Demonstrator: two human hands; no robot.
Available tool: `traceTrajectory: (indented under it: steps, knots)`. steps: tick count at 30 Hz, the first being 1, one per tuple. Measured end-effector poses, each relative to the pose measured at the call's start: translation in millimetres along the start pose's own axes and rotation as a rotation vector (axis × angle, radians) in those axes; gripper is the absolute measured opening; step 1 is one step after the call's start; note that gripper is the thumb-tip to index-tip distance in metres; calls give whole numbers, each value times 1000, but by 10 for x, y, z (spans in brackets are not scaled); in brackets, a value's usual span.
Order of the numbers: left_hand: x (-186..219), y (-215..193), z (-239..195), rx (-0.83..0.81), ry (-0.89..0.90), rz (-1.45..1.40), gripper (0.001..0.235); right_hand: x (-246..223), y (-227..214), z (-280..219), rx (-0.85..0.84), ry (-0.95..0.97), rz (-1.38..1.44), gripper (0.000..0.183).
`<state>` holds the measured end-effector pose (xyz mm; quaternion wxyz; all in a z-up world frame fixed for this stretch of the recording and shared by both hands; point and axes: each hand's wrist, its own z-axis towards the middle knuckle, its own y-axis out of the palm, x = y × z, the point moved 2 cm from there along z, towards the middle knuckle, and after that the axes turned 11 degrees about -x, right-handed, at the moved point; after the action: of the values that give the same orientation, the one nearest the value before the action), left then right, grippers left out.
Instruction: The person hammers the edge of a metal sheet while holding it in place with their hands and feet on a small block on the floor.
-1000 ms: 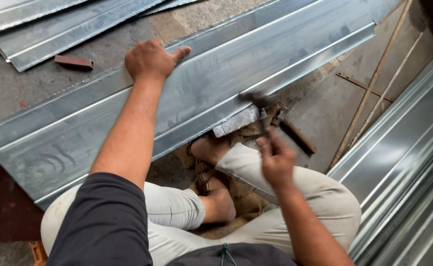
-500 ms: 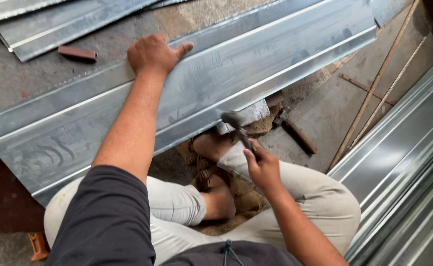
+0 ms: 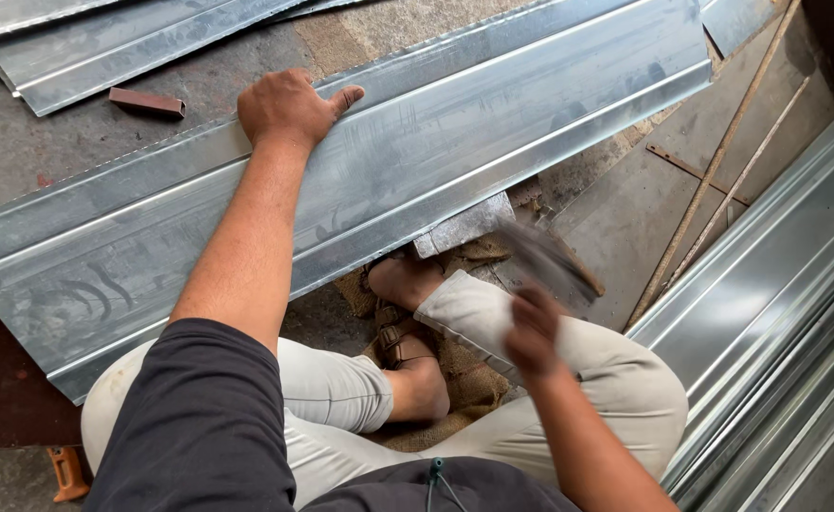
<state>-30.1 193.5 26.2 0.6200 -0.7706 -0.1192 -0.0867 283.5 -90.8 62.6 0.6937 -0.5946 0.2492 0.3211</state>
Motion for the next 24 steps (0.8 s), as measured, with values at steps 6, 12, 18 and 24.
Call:
traceTrajectory:
  steps: [6, 12, 18, 24]
  knots:
    - [-41, -109, 0, 90, 66, 30, 84, -229, -439, 251, 127, -116, 111, 30]
    - [-81, -94, -96, 32, 4, 29, 83, -681, -1380, 162, 456, -641, 401, 33]
    - [-132, -62, -46, 90, 29, 52, 84, -12, 132, 51, -45, 199, 11, 28]
    - [-179, -39, -76, -13, -3, 33, 85, 73, -773, 144, 164, -316, 465, 27]
